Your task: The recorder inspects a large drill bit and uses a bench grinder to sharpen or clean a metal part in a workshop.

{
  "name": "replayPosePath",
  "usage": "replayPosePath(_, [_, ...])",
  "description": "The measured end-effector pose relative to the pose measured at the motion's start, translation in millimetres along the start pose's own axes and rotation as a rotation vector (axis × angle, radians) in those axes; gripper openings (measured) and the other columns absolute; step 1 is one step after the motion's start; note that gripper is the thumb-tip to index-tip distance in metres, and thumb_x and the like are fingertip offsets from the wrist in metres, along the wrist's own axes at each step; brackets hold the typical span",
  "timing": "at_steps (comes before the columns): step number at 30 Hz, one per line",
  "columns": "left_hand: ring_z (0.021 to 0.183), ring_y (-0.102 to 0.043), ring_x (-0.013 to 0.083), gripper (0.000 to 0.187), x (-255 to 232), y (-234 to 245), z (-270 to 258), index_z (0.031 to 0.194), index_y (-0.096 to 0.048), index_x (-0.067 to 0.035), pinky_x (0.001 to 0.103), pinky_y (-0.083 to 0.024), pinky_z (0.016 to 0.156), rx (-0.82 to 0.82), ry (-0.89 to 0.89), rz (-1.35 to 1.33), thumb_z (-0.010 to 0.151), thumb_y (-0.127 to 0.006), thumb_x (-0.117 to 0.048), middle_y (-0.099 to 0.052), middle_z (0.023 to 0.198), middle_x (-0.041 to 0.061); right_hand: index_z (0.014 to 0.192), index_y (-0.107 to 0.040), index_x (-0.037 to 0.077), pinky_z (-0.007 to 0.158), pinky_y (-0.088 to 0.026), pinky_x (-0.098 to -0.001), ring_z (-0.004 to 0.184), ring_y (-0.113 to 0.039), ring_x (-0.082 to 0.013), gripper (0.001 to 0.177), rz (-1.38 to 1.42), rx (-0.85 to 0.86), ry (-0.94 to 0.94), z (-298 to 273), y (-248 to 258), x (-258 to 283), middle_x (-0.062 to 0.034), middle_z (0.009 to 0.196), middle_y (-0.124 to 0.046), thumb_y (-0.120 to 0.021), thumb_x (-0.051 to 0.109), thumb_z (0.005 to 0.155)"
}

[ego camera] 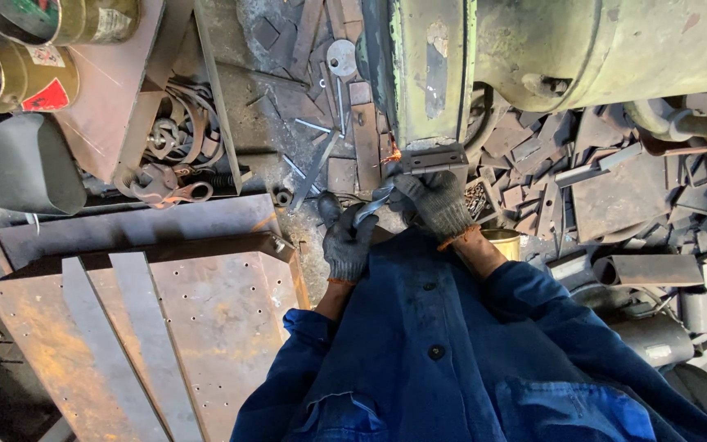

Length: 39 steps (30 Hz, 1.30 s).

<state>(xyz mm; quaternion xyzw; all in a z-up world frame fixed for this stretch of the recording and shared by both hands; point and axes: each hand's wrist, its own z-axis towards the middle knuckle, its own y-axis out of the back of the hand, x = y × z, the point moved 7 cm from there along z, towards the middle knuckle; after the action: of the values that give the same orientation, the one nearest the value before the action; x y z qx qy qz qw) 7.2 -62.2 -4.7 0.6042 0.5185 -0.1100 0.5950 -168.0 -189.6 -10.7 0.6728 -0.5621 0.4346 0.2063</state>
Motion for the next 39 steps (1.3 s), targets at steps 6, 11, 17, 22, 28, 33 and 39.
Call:
replayPosePath(6, [0.089,-0.076,0.0315,0.038,-1.9,1.2,-0.3,0.114,-0.076,-0.01,0.04,-0.059,0.079,0.049,0.076,-0.046,0.089,-0.078,-0.038,-0.078,0.098,0.016,0.108,-0.073,0.0,0.06,-0.058,-0.0293,0.072,-0.072,-0.0142,0.02,0.022,0.006,-0.071,-1.7,-4.2,1.2,-0.0073,0.086,-0.076,-0.072,0.016,0.096])
replayPosePath(11, [0.087,-0.072,0.0349,0.04,-3.2,0.9,-6.1,0.109,-0.077,-0.007,0.043,-0.057,0.078,0.001,-0.01,0.058,0.087,-0.08,-0.041,-0.075,0.093,0.017,0.11,-0.074,0.002,0.064,-0.059,-0.0291,0.077,-0.072,-0.0129,0.02,-0.083,-0.049,0.021,6.0,2.8,-7.0,-0.0047,0.091,-0.076,-0.076,0.015,0.094])
replayPosePath(17, [0.081,-0.071,0.0342,0.038,-1.8,-0.9,-9.1,0.105,-0.079,-0.008,0.043,-0.055,0.075,-0.065,-0.097,0.033,0.087,-0.079,-0.041,-0.074,0.088,0.016,0.111,-0.074,0.004,0.066,-0.057,-0.027,0.079,-0.068,-0.0101,0.02,-0.176,-0.055,0.04,8.6,2.3,-4.8,-0.002,0.091,-0.075,-0.075,0.014,0.095])
replayPosePath(22, [0.076,-0.07,0.0347,0.037,-6.0,-2.1,-8.5,0.105,-0.079,-0.008,0.044,-0.055,0.073,-0.029,-0.066,0.086,0.089,-0.078,-0.042,-0.073,0.082,0.016,0.109,-0.075,0.003,0.066,-0.057,-0.028,0.076,-0.07,-0.0103,0.018,-0.166,-0.011,0.02,5.0,-0.9,-0.3,-0.0023,0.088,-0.076,-0.073,0.015,0.096])
replayPosePath(28, [0.083,-0.074,0.034,0.04,-1.1,-2.4,-4.6,0.11,-0.077,-0.009,0.043,-0.057,0.075,-0.023,0.017,0.074,0.088,-0.077,-0.042,-0.076,0.09,0.016,0.109,-0.076,0.001,0.069,-0.058,-0.027,0.077,-0.07,-0.0104,0.018,-0.141,-0.001,-0.022,3.3,-0.4,-0.7,-0.0037,0.089,-0.076,-0.07,0.014,0.098])
replayPosePath(33, [0.089,-0.073,0.0364,0.037,-10.0,6.0,0.0,0.113,-0.076,-0.013,0.044,-0.058,0.078,-0.079,-0.117,0.107,0.09,-0.077,-0.041,-0.076,0.098,0.017,0.111,-0.075,0.002,0.073,-0.06,-0.0262,0.081,-0.073,-0.01,0.021,0.062,0.033,-0.062,5.1,-3.0,-6.8,-0.0025,0.093,-0.078,-0.069,0.017,0.097])
replayPosePath(39, [0.082,-0.076,0.0322,0.04,0.3,5.5,4.8,0.115,-0.075,-0.017,0.044,-0.058,0.072,0.066,0.061,0.014,0.089,-0.073,-0.047,-0.077,0.091,0.012,0.098,-0.074,-0.001,0.065,-0.055,-0.0279,0.074,-0.068,-0.011,0.018,-0.213,-0.095,-0.011,11.5,9.6,-18.7,-0.0063,0.086,-0.076,-0.077,0.016,0.095])
